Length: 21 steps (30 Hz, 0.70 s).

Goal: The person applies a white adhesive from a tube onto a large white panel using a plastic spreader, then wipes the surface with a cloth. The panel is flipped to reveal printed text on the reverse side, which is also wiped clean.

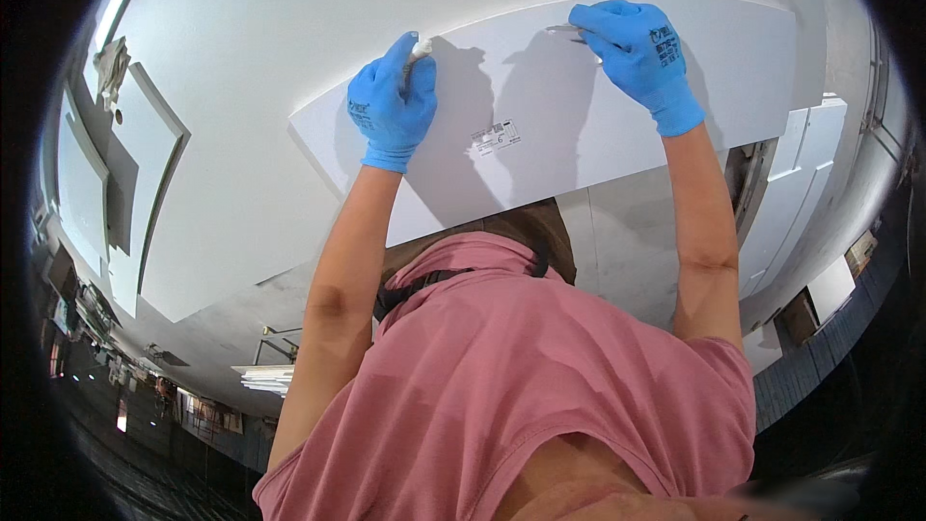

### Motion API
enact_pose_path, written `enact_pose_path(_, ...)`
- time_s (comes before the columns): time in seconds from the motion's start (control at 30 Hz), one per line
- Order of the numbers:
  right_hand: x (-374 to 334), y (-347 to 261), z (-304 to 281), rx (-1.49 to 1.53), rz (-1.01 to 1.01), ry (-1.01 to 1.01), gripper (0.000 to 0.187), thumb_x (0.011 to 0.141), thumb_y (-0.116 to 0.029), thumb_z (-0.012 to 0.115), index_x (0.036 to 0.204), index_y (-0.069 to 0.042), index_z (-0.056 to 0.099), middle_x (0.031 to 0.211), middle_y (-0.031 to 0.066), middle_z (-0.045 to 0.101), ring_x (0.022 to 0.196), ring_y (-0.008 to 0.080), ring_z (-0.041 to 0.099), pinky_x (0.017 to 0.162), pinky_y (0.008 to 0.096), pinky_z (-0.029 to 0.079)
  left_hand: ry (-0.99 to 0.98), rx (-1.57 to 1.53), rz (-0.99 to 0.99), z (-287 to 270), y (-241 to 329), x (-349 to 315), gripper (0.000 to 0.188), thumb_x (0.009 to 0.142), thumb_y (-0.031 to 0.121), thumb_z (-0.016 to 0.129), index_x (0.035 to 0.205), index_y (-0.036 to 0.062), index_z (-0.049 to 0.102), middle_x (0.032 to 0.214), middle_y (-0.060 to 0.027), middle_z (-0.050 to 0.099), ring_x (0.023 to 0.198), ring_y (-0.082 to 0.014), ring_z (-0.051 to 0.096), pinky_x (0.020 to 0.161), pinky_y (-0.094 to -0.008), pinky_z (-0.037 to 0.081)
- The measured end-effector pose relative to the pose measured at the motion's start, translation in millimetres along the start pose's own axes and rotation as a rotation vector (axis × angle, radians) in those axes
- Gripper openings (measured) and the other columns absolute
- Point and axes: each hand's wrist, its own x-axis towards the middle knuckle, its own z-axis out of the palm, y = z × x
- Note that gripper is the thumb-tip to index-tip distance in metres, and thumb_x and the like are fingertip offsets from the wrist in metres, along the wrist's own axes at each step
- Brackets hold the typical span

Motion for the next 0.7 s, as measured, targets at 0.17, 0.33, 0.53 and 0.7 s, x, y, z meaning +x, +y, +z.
enact_pose_path(0.17,-3.0,-15.6,-5.1,0.408,0.301,-0.001,0.021,0.097,-0.022,0.074,0.115,-0.016,0.081,0.081,0.0063,0.070,0.074,0.0183,0.068,0.067,0.0338,0.055,-0.036,0.016,-0.013,-1.1,0.2,-0.4,0.029,0.089,0.021,0.080,0.117,0.0115,0.078,0.068,-0.0074,0.064,0.060,-0.0241,0.060,0.057,-0.0365,0.047)
enact_pose_path(0.33,-2.4,-43.0,-7.4,0.667,0.530,0.008,0.024,0.097,-0.009,0.072,0.120,-0.007,0.079,0.098,0.0082,0.077,0.085,0.0152,0.076,0.073,0.0310,0.059,-0.036,0.022,-0.039,-1.6,1.8,-0.3,0.030,0.090,0.024,0.079,0.117,0.0117,0.078,0.069,-0.0075,0.065,0.060,-0.0241,0.061,0.058,-0.0372,0.048)
enact_pose_path(0.53,12.1,-88.6,35.2,0.455,0.285,0.177,0.023,0.093,-0.019,0.075,0.115,-0.012,0.079,0.083,0.0127,0.071,0.074,0.0266,0.069,0.066,0.0399,0.054,-0.045,-0.007,-0.052,-5.8,7.6,2.9,0.030,0.089,0.022,0.079,0.118,0.0108,0.077,0.070,-0.0076,0.065,0.061,-0.0239,0.061,0.059,-0.0372,0.049)
enact_pose_path(0.7,26.7,-119.6,61.5,0.273,0.202,0.250,0.021,0.091,-0.018,0.073,0.111,-0.013,0.077,0.077,0.0122,0.069,0.068,0.0306,0.068,0.063,0.0418,0.054,-0.067,-0.022,-0.039,-8.7,7.7,2.8,0.032,0.092,0.020,0.077,0.123,0.0140,0.078,0.076,-0.0076,0.070,0.063,-0.0208,0.061,0.063,-0.0346,0.051)
